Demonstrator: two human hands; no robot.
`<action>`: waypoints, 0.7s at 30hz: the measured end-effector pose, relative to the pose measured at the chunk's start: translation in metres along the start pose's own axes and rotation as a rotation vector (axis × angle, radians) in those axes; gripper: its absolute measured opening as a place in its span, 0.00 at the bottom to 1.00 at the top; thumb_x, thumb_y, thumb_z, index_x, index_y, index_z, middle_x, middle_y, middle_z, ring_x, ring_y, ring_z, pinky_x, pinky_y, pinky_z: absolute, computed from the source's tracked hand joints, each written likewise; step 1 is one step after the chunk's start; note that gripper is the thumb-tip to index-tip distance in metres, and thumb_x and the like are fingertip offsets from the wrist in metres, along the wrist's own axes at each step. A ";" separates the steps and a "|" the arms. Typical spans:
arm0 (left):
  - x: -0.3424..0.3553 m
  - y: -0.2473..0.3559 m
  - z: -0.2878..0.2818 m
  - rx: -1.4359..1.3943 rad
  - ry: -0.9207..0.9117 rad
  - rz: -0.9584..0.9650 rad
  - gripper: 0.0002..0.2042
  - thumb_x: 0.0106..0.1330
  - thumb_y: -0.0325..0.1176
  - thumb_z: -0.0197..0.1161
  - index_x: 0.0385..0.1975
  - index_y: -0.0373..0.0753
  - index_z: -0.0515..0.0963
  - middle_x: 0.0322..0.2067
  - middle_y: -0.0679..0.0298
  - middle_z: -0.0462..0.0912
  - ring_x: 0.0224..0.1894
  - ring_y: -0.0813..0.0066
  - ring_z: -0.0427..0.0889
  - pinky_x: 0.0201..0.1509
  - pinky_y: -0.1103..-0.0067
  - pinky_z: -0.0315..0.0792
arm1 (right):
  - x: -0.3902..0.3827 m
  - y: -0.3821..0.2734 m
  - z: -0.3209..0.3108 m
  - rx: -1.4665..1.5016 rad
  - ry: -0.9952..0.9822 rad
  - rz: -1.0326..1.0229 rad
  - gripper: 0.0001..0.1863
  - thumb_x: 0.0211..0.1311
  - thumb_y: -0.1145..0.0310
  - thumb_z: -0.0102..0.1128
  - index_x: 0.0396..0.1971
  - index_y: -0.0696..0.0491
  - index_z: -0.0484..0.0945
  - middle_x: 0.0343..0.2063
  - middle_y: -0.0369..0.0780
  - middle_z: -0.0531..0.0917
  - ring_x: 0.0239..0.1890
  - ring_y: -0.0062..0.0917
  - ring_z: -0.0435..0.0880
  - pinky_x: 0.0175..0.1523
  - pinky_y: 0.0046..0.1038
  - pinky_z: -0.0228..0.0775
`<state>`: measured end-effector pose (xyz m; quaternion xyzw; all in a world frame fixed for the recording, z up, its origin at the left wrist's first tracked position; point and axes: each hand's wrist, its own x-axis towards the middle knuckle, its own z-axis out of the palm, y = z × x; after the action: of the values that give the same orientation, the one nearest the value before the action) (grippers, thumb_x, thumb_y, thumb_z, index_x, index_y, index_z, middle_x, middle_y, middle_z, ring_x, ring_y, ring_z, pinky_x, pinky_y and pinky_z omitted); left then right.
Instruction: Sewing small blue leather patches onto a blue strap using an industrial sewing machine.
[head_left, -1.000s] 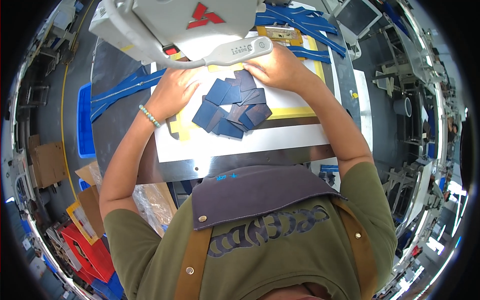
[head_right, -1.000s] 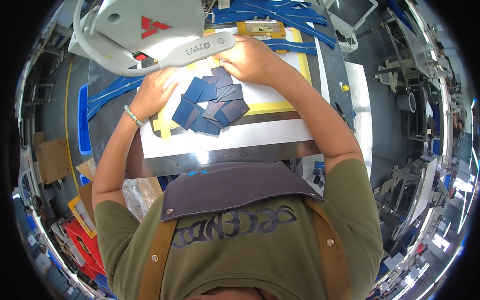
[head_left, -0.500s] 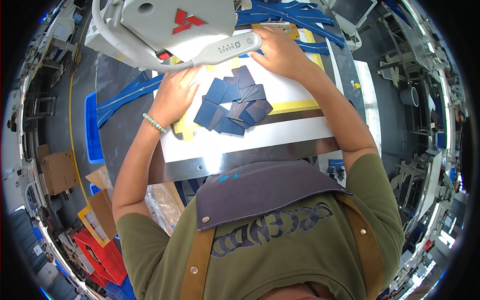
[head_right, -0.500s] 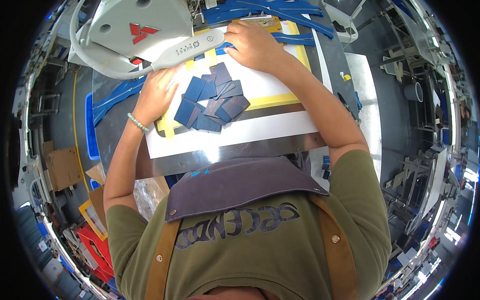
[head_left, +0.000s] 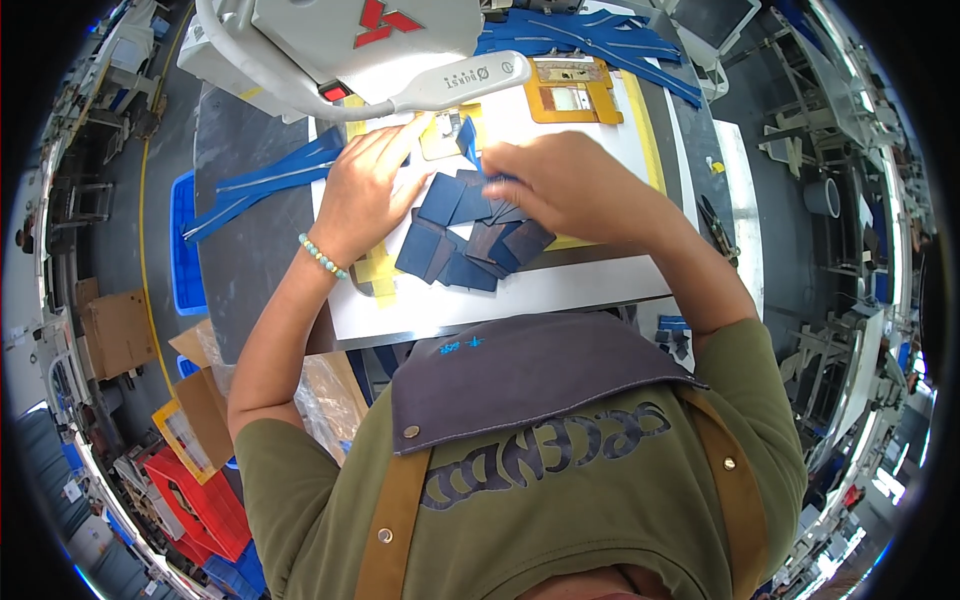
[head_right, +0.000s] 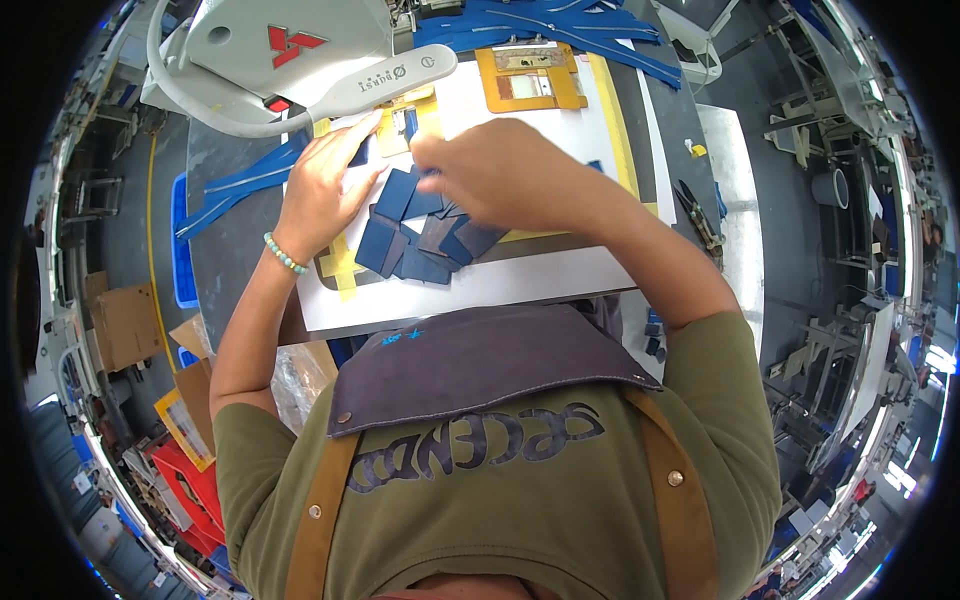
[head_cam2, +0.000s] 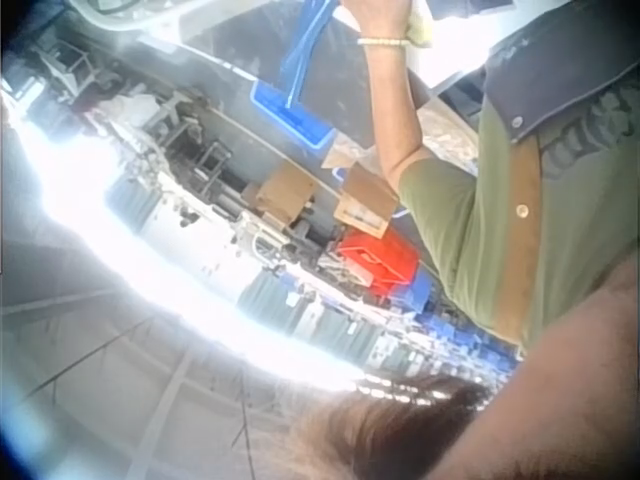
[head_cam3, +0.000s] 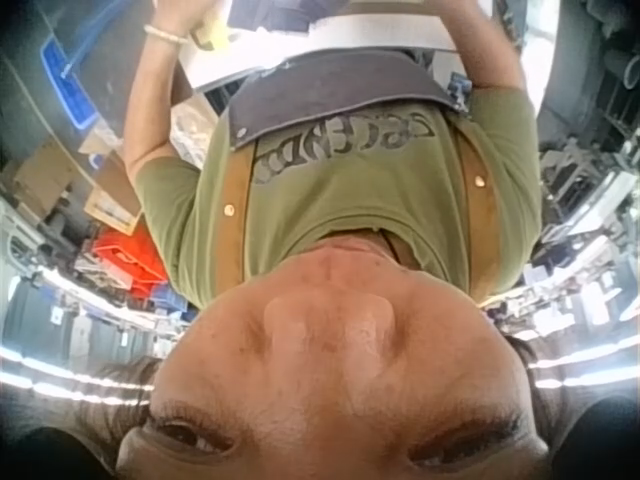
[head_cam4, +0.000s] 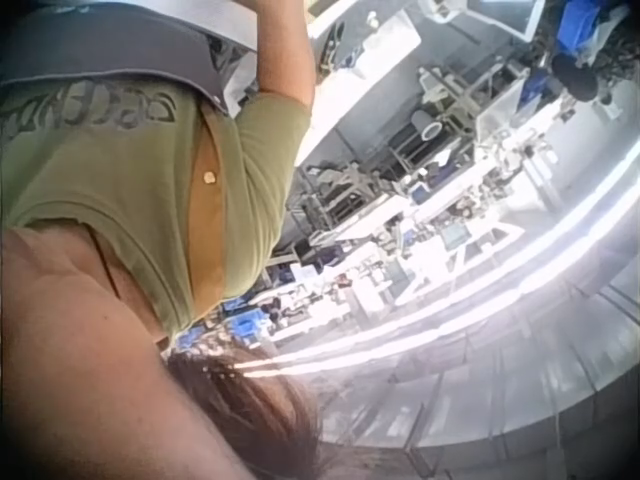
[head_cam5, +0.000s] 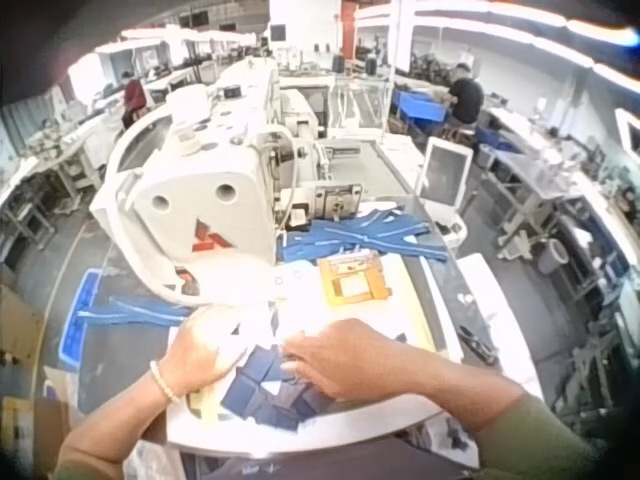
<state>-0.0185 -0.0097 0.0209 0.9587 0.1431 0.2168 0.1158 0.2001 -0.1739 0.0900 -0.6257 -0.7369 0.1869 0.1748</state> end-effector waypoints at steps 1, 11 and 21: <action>0.003 0.003 -0.001 0.000 0.001 -0.003 0.26 0.65 0.38 0.72 0.61 0.35 0.79 0.54 0.51 0.86 0.57 0.55 0.83 0.63 0.67 0.75 | -0.005 -0.009 -0.004 0.082 -0.012 -0.078 0.11 0.73 0.62 0.59 0.44 0.54 0.80 0.27 0.47 0.84 0.31 0.44 0.83 0.37 0.39 0.71; 0.014 0.022 0.013 -0.591 0.005 -0.241 0.19 0.59 0.36 0.79 0.46 0.33 0.84 0.33 0.62 0.86 0.33 0.73 0.84 0.40 0.79 0.78 | 0.012 0.063 0.011 1.216 0.101 0.196 0.11 0.77 0.60 0.57 0.45 0.53 0.75 0.24 0.29 0.70 0.29 0.14 0.71 0.43 0.21 0.69; 0.009 0.008 0.038 -0.741 0.355 -0.192 0.10 0.66 0.23 0.70 0.45 0.34 0.80 0.36 0.60 0.85 0.40 0.74 0.87 0.44 0.78 0.79 | 0.017 0.066 0.034 1.363 0.129 0.073 0.18 0.77 0.52 0.59 0.48 0.53 0.79 0.43 0.40 0.88 0.44 0.17 0.84 0.55 0.21 0.76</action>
<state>0.0083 -0.0205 -0.0063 0.7823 0.1619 0.4034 0.4461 0.2372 -0.1493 0.0288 -0.4103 -0.4216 0.5770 0.5666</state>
